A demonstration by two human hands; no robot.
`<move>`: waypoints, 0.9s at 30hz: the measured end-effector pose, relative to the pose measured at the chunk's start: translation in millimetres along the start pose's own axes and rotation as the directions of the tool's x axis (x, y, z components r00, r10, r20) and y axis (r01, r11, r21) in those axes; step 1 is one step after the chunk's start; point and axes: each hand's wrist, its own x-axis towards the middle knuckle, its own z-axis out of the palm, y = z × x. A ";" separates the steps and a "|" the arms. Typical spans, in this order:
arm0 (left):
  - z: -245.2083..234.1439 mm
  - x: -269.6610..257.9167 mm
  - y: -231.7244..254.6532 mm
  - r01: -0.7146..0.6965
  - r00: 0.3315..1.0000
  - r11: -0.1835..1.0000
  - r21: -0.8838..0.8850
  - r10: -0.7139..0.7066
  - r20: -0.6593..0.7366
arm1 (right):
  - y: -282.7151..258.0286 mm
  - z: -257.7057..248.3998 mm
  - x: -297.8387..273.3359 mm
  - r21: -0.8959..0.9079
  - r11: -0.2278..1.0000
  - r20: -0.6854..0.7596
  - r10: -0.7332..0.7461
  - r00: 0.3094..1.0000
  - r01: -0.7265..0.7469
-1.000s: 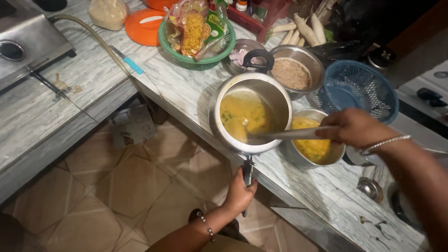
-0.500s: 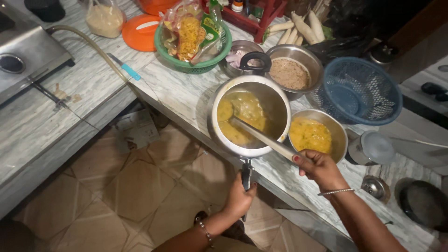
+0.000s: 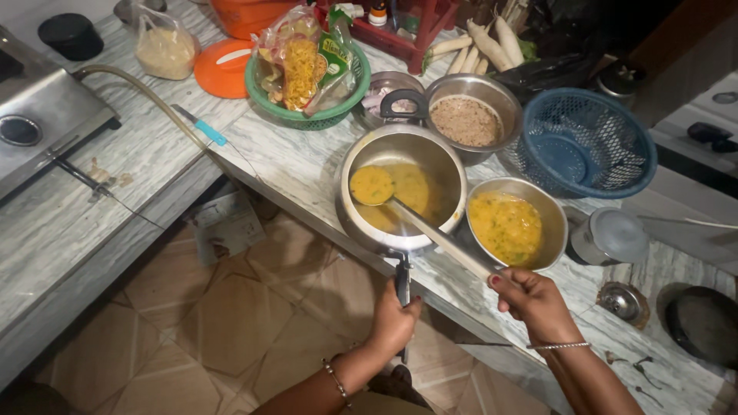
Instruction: The person holds a pressure cooker of cooked dal on the counter and uses a long ladle to scoop the dal into a steel bowl, repeating the scooping until the bowl is filled. They then carry the bowl to another counter, take a steel lid from a dish rack, and place the lid on the filled bowl.
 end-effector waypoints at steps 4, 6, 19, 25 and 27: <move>-0.7 5.4 20.1 0.176 0.984 0.982 -0.075 -0.173 0.043 | -4.6 -5.7 -13.1 0.006 1.000 -0.060 -0.007 0.998 0.007; -0.4 7.4 29.4 0.201 0.979 0.974 -0.108 -0.196 0.057 | -9.9 -8.8 -19.9 0.013 1.000 -0.078 -0.009 0.997 0.010; -2.3 21.1 65.2 0.313 0.950 0.919 -0.241 -0.297 0.099 | 12.4 -68.0 -63.2 0.053 0.999 -0.279 0.017 0.960 -0.002; -5.1 20.0 67.7 0.314 0.949 0.928 -0.200 -0.301 0.094 | 44.2 -114.5 -90.6 0.041 0.999 -0.396 0.028 0.918 -0.013; -5.4 20.6 68.6 0.322 0.947 0.925 -0.201 -0.308 0.095 | 48.6 -120.1 -101.9 -0.025 0.991 -0.497 0.099 0.862 -0.129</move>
